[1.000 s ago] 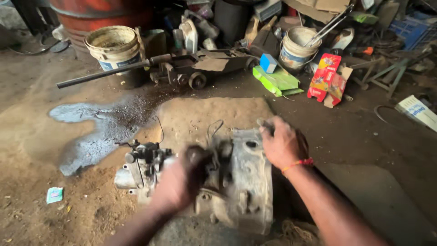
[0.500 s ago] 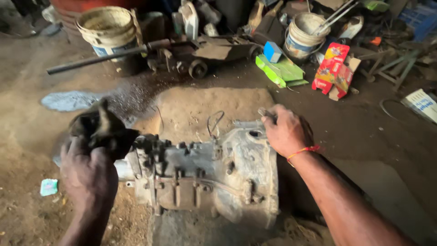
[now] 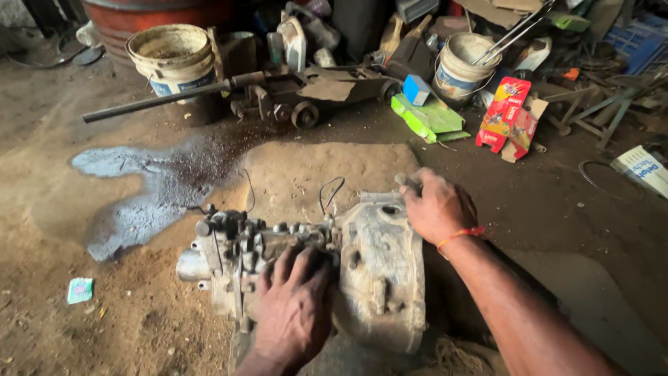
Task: The person uses a flat metal file to scrape and clean the exterior surfaces of a large, dirty mechanical component resting on a cloth. They repeatedly reposition the part and file different sides to remove grime.
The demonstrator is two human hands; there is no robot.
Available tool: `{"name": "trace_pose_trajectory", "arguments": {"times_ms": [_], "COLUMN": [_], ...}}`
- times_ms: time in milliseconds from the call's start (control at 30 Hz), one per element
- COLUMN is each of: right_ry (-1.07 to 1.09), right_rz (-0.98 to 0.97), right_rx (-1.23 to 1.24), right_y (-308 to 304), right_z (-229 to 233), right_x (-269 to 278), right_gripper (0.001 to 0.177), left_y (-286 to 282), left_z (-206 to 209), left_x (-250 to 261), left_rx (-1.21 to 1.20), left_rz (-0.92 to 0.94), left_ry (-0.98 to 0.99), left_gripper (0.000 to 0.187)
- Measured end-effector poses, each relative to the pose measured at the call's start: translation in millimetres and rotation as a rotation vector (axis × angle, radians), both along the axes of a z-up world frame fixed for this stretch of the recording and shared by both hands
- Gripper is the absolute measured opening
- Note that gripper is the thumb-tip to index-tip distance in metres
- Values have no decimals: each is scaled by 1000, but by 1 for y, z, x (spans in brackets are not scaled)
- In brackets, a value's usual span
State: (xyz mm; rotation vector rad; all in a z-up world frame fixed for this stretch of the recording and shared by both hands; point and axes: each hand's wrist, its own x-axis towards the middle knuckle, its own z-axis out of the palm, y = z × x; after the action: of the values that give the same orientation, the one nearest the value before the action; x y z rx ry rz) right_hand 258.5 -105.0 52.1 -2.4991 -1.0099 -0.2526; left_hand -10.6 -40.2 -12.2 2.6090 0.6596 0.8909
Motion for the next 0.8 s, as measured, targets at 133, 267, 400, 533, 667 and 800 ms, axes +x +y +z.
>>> {"name": "trace_pose_trajectory", "arguments": {"times_ms": [133, 267, 400, 533, 667, 800], "right_ry": [8, 11, 78, 87, 52, 24], "right_rz": [28, 7, -15, -3, 15, 42], "right_rx": [2, -52, -84, -60, -32, 57], "right_y": [3, -3, -11, -21, -29, -21], "right_z": [-4, 4, 9, 12, 6, -2], "right_x": [5, -3, -15, -28, -27, -23], "right_gripper": [31, 34, 34, 34, 34, 33], "left_y": [-2, 12, 30, 38, 73, 103], "left_z": [-5, 7, 21, 42, 91, 96], "left_x": [-3, -8, -12, -8, -19, -47], "left_rx": [-79, -107, -37, 435, -56, 253], "left_rz": [-29, -111, -278, -456, 16, 122], "left_ry": [-15, 242, 535, 716, 978, 143], "left_gripper": [38, 42, 44, 34, 32, 27]}}
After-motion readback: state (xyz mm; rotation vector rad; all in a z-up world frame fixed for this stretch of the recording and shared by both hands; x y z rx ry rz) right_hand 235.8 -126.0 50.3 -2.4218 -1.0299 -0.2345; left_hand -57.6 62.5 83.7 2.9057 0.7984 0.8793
